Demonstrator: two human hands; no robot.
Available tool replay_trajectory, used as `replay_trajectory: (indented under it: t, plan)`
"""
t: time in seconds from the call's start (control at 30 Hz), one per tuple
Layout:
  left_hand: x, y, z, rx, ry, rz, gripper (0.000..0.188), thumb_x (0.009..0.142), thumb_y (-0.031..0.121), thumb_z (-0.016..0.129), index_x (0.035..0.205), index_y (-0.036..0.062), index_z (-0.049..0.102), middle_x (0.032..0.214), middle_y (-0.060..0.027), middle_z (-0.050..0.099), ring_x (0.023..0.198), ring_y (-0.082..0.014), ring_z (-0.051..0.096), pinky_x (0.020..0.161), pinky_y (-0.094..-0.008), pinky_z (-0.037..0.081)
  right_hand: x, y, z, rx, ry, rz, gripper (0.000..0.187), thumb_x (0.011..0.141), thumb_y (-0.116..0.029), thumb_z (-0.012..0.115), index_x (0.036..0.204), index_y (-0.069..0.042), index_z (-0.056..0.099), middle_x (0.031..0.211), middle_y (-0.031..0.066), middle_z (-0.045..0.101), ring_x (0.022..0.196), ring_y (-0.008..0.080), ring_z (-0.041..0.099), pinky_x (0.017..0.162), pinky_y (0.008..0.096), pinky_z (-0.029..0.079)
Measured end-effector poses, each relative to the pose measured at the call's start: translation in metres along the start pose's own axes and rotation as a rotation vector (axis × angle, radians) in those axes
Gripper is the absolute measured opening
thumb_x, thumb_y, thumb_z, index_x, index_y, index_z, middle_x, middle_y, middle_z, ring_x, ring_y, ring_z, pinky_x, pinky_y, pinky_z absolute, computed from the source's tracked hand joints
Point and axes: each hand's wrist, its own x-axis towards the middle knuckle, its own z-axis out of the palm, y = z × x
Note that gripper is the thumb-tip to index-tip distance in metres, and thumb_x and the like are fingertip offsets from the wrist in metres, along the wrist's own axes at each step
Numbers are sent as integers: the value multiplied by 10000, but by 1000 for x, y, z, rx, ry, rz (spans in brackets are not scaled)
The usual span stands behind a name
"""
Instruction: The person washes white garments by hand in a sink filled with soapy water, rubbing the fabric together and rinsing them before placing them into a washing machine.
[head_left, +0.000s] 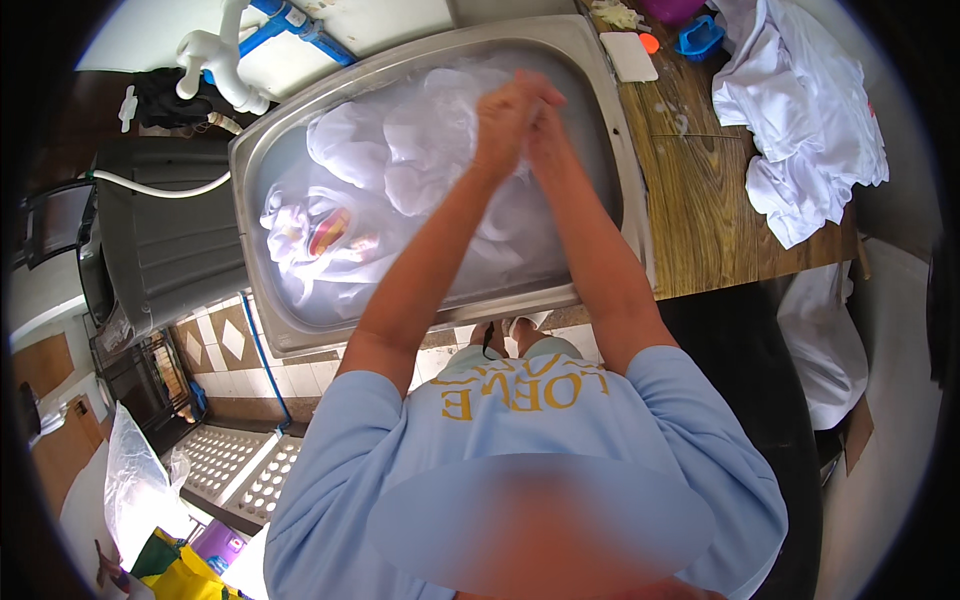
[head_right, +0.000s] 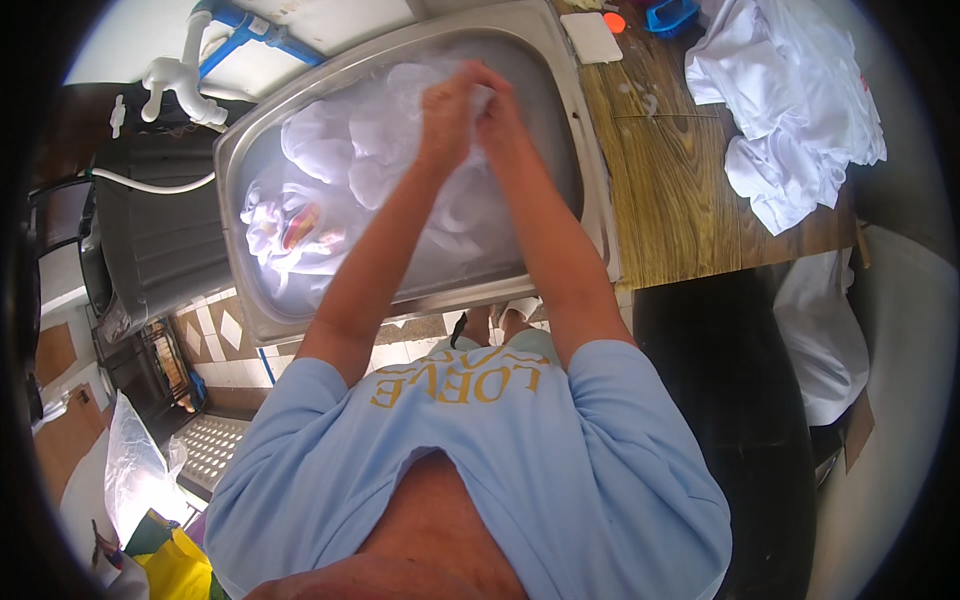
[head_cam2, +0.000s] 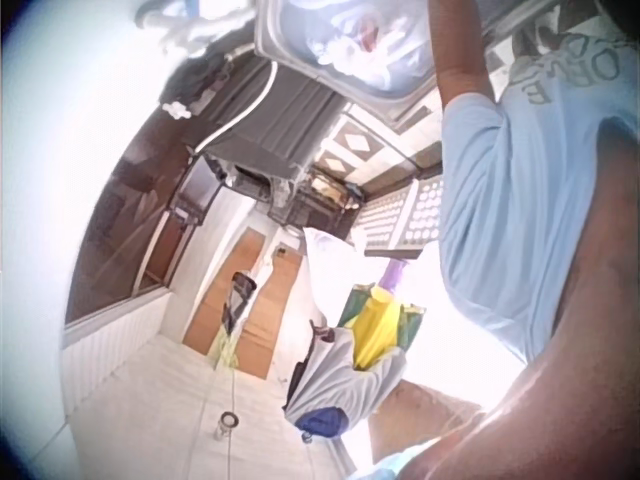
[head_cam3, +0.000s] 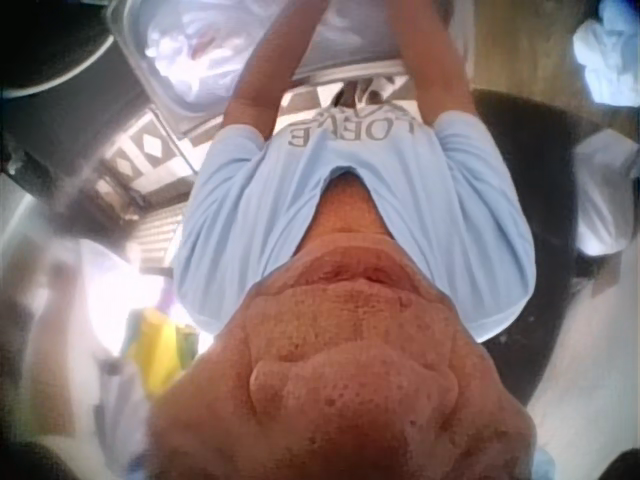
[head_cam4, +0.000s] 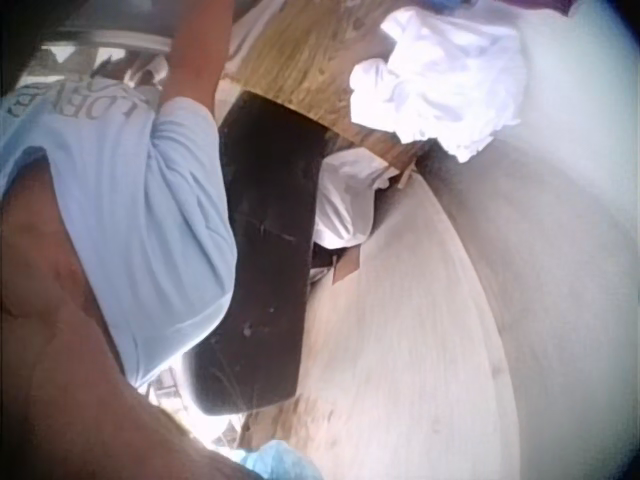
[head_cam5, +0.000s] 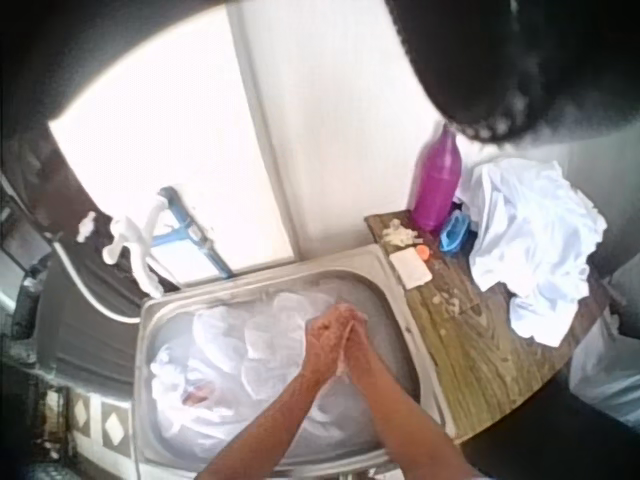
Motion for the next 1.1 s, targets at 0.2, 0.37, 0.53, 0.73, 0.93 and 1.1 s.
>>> replay_trajectory:
  t: [0.2, 0.37, 0.53, 0.73, 0.93, 1.1]
  plan:
    - [3, -41, -2, 780, 124, 424, 329, 713, 175, 719, 503, 29, 512, 532, -82, 549, 491, -269, 537, 488, -322, 404, -30, -8, 34, 215, -131, 236, 371, 891, -335, 554, 1112, -40, 515, 962, 69, 544, 911, 167, 533, 756, 287, 458]
    - [40, -31, -30, 786, 130, 327, 280, 785, 121, 645, 560, -16, 548, 460, -36, 471, 468, -65, 425, 445, -295, 386, -32, -8, 57, 48, 207, 197, 309, 894, -360, 540, 988, -67, 574, 923, 39, 597, 830, 157, 593, 700, 289, 505]
    - [24, -33, -10, 812, 90, 388, 236, 766, 110, 644, 578, -12, 571, 512, -116, 547, 442, -178, 498, 483, -318, 415, -12, -3, 6, 316, -364, 219, 373, 906, -474, 468, 856, -112, 541, 783, 29, 552, 735, 158, 559, 652, 319, 481]
    - [50, -6, -108, 803, 41, -200, 458, 848, 391, 607, 587, 14, 601, 518, -20, 547, 475, -113, 496, 509, -263, 410, -38, -45, 70, 28, 350, 247, 408, 893, -393, 542, 1115, -52, 511, 1097, 116, 576, 988, 267, 564, 847, 450, 470]
    - [21, 20, -35, -256, -9, -287, 505, 900, 512, 465, 666, 78, 578, 633, -10, 583, 678, -172, 561, 731, -279, 435, -16, -22, 42, 91, 296, 261, 466, 900, -458, 494, 1127, -51, 509, 1116, 116, 572, 992, 249, 566, 886, 439, 456]
    - [-25, -12, 29, 856, -179, 610, 316, 803, 280, 604, 607, 43, 528, 575, -104, 525, 576, -241, 530, 723, -321, 451, -7, -8, -9, 356, -611, 316, 403, 930, -509, 381, 859, -132, 505, 828, -1, 532, 727, 126, 517, 691, 254, 444]
